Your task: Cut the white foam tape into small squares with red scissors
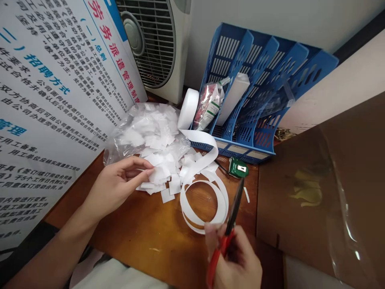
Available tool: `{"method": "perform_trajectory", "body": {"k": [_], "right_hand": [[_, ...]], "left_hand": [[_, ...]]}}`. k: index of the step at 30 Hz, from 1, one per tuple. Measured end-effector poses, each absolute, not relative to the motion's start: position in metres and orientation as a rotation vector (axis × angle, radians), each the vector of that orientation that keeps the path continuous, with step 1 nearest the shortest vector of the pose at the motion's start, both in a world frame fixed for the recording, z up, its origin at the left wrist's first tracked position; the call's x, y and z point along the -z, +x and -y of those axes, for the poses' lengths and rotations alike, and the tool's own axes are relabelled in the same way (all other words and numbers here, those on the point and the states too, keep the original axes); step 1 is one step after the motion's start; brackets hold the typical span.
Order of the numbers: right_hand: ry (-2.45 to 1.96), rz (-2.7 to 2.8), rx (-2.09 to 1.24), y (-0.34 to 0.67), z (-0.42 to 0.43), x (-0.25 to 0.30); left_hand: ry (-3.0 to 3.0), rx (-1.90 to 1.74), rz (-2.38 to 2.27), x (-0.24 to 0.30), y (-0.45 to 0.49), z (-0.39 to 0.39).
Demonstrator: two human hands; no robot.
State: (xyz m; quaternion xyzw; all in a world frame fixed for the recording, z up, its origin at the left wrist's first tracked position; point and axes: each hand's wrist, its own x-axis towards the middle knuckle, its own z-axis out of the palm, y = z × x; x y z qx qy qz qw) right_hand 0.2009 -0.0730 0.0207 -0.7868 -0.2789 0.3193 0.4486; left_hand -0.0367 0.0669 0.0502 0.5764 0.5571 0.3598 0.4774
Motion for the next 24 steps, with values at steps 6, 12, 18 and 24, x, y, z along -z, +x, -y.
{"method": "perform_trajectory", "body": {"k": [6,12,18,24], "right_hand": [[-2.150,1.150,-0.379,0.236,0.002,-0.017],[-2.242,1.280,-0.363,0.254,-0.044,-0.010],[-2.176,1.223,-0.332,0.258,-0.045,-0.002],[-1.799,0.958,-0.269,0.239,-0.005,-0.035]], "left_hand": [[1.596,-0.900,-1.360,-0.044,-0.035,-0.082],[1.837,-0.828,-1.416,-0.047,-0.039,-0.083],[1.863,-0.906,-1.430,-0.049,-0.042,-0.084],[1.473,-0.773,-1.309,-0.060,-0.036,-0.068]]}}
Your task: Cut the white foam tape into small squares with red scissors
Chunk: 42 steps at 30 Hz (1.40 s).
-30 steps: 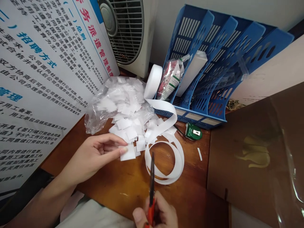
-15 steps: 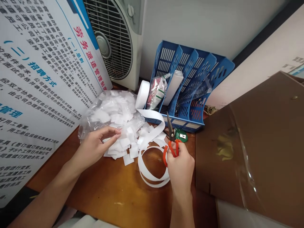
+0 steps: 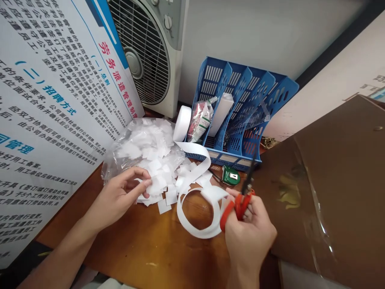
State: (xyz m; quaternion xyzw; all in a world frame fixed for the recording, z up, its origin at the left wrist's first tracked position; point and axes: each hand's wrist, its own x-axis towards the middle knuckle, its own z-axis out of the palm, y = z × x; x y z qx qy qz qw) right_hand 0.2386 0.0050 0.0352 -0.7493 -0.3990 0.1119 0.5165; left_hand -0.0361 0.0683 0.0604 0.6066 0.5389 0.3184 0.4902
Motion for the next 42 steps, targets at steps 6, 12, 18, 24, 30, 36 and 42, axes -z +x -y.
{"method": "perform_trajectory", "body": {"k": [6,12,18,24,30,36,42], "right_hand": [[-1.479,0.769,-0.211,0.206,0.010,-0.046],[-1.499,0.599,-0.252,0.168,0.019,-0.013],[-1.514,0.487,-0.331,0.146,0.025,-0.010],[-1.441,0.505,-0.366,0.148,0.027,-0.012],[-1.495,0.810,-0.458,0.156,0.038,0.001],[-1.477,0.713,-0.583,0.152,0.040,0.003],[-1.506,0.752,-0.438,0.146,0.038,-0.003]], "left_hand": [[1.059,-0.604,-1.012,-0.056,-0.012,-0.048],[0.966,-0.688,-0.939,-0.041,0.012,-0.030],[0.900,-0.790,-0.987,-0.032,0.030,-0.019],[0.814,-0.761,-0.999,-0.026,0.033,-0.019],[0.906,-0.801,-1.002,-0.031,0.032,-0.019],[1.030,-0.831,-1.040,-0.030,0.031,-0.019],[1.219,-0.875,-1.076,-0.027,0.031,-0.016]]}}
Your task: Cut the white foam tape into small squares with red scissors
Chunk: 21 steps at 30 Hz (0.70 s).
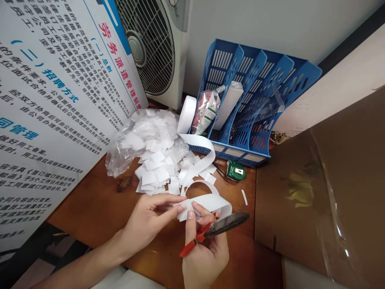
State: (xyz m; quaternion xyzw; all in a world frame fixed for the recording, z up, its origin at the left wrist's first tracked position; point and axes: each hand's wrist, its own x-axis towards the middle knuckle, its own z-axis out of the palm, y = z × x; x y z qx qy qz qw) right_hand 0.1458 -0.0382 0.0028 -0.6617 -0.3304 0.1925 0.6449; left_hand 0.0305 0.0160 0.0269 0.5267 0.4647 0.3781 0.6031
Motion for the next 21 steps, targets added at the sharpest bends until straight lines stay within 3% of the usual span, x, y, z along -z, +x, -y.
{"method": "perform_trajectory", "body": {"k": [8,21], "right_hand": [[-1.532,0.843,-0.312,0.140,0.046,0.000],[-1.639,0.949,-0.244,0.145,0.045,0.010]], "left_hand": [[1.429,-1.054,-1.111,-0.022,0.030,-0.012],[1.153,-1.018,-1.085,-0.021,0.035,-0.017]]}}
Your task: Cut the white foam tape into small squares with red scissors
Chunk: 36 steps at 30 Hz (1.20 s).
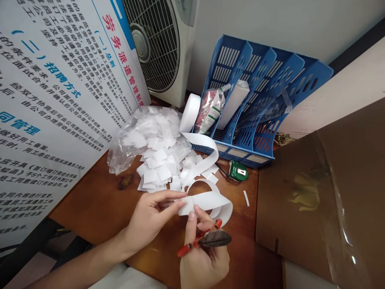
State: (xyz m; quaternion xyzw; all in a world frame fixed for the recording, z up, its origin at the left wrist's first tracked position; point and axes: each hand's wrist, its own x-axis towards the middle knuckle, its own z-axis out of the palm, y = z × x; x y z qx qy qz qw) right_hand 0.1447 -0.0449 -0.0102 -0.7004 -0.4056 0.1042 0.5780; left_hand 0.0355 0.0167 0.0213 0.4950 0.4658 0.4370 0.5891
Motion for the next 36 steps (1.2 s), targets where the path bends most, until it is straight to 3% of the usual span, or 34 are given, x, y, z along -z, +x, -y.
{"method": "perform_trajectory", "body": {"k": [36], "right_hand": [[-1.578,0.764,-0.362,0.132,0.052,0.008]], "left_hand": [[0.957,-1.099,-1.022,-0.021,0.042,-0.012]]}}
